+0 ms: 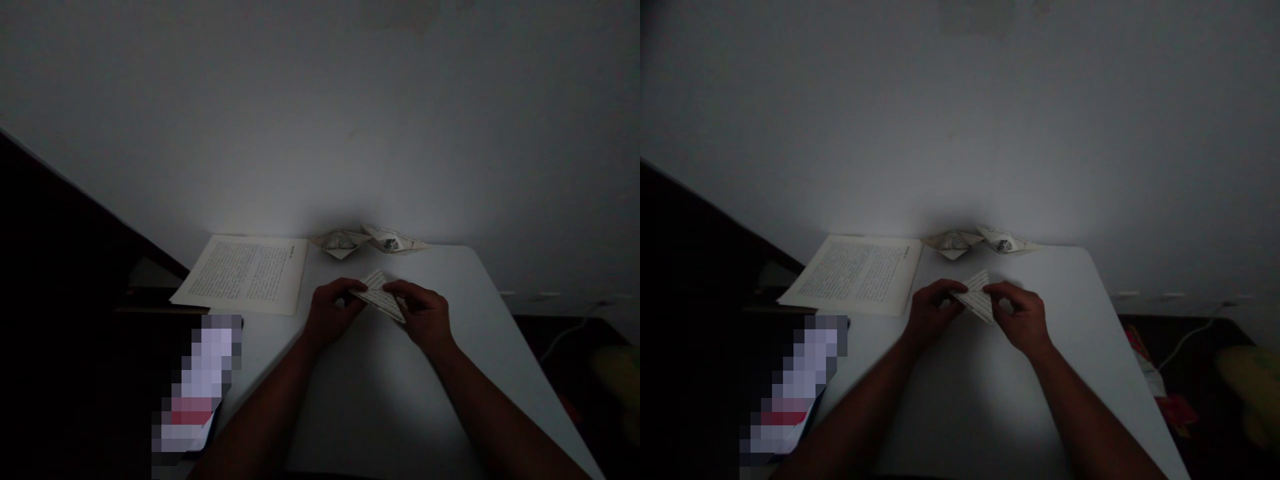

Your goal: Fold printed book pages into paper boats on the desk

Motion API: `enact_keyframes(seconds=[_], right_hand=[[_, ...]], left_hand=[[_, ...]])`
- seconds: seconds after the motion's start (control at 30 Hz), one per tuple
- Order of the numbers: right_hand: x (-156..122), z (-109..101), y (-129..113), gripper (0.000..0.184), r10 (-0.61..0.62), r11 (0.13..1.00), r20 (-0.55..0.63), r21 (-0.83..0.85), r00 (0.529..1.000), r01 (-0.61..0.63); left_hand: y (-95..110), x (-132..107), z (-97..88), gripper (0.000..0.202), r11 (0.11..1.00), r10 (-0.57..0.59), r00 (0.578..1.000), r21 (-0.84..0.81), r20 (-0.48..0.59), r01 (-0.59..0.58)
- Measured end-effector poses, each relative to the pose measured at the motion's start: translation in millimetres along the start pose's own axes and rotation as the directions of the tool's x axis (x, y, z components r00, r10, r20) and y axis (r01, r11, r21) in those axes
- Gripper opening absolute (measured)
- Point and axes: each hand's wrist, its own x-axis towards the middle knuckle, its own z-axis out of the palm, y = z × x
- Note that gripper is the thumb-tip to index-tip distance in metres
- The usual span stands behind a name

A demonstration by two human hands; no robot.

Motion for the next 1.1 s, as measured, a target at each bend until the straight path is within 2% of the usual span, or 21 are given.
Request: enact_keyframes(seconds=[0.27,0.53,0.67,0.73,0.83,0.93,1.0,1.1], right_hand=[[0,-1,2,0.021,0.000,0.996,0.014,0.094,1.000,-0.002],[2,-1,1,0.017,0.004,1.000,0.017,-0.003,1.000,-0.004],[10,-8,0,0.017,-0.097,0.988,0.142,-0.108,0.985,0.113],[14,-13,1,0.019,-0.138,0.960,0.225,-0.210,0.965,0.186],[17,-19,5,0.022,-0.159,0.902,0.374,-0.321,0.914,0.289],[17,-21,9,0.025,-0.177,0.881,0.436,-0.330,0.882,0.340],[16,-20,11,0.022,-0.178,0.885,0.422,-0.327,0.889,0.332],[15,-17,13,0.023,-0.155,0.872,0.417,-0.368,0.896,0.322]], left_hand=[[-1,1,-0.5,0.017,0.999,0.032,0.999,0.018,-0.017,-0.031],[1,2,-1.7,0.013,0.999,0.008,1.000,0.033,-0.007,-0.008],[-2,3,-6.0,0.019,0.971,0.094,0.990,0.212,0.100,-0.114],[-4,3,-8.5,0.022,0.905,0.110,0.979,0.390,0.170,-0.169],[-8,4,-11.8,0.025,0.784,0.059,0.966,0.588,0.250,-0.200],[-7,3,-14.2,0.030,0.738,0.013,0.946,0.635,0.325,-0.228],[-5,2,-14.9,0.031,0.730,-0.001,0.934,0.639,0.357,-0.244],[-3,2,-13.1,0.023,0.724,-0.002,0.932,0.643,0.364,-0.250]])
